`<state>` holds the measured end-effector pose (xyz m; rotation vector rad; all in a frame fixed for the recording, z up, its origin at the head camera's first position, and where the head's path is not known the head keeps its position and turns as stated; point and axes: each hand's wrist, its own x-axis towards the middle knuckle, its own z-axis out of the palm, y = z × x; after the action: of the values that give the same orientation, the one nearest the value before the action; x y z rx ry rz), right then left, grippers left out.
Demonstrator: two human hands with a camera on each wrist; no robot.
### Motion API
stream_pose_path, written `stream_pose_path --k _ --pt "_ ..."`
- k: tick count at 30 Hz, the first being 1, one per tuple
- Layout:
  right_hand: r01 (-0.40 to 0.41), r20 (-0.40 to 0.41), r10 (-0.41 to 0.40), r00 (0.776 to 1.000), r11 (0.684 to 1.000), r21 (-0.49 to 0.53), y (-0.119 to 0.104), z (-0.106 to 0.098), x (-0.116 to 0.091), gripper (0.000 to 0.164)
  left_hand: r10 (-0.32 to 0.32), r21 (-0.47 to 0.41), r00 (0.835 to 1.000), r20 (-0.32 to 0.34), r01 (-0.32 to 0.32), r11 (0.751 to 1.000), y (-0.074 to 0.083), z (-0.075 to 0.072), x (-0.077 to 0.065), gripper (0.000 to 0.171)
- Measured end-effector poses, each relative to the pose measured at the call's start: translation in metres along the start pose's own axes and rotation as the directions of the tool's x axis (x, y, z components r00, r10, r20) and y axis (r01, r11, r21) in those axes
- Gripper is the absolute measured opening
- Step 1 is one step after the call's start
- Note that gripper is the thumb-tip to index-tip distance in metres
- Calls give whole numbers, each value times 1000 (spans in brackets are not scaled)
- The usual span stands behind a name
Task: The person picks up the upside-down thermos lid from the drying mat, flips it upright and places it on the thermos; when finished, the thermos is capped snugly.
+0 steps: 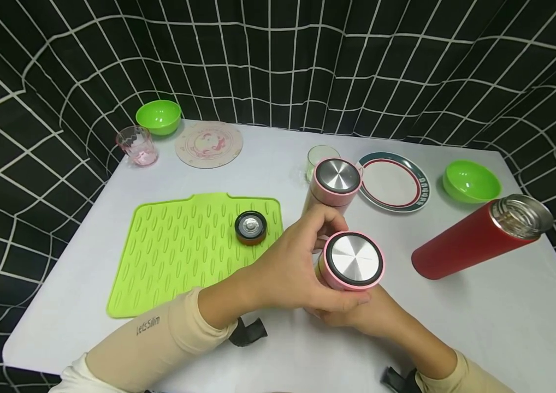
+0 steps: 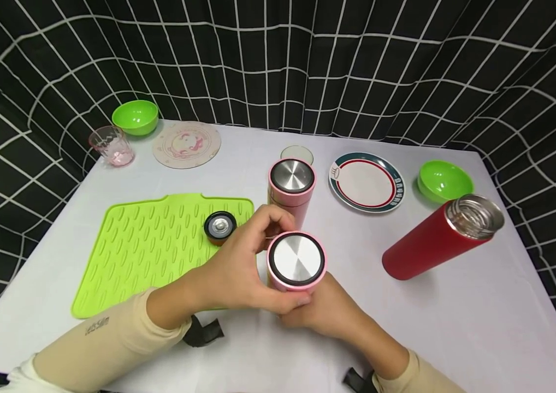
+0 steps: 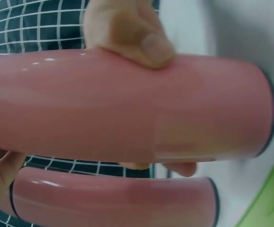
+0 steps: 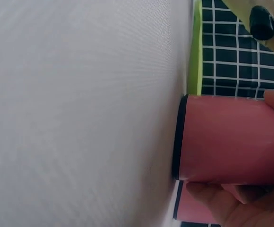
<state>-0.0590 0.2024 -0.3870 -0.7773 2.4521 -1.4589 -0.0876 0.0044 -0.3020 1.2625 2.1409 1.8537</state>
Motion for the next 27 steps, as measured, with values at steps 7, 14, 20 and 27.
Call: stream_pose_path --k 7,14,20,27 --pt "18 -14 -18 1000 1000 19 0 -2 -3 47 -3 -27 1000 23 3 1000 -1 1 0 80" --pt "-2 -6 2 1000 999 54 1 0 -2 47 29 -24 999 -12 -30 999 -3 4 -1 69" --pt "-14 15 13 1000 995 96 0 -3 -3 45 4 -23 1000 -28 -4 1000 -1 5 -4 81" --pt "71 29 -75 997 990 120 0 0 4 38 -28 -75 1000 10 28 997 -1 3 -2 69"
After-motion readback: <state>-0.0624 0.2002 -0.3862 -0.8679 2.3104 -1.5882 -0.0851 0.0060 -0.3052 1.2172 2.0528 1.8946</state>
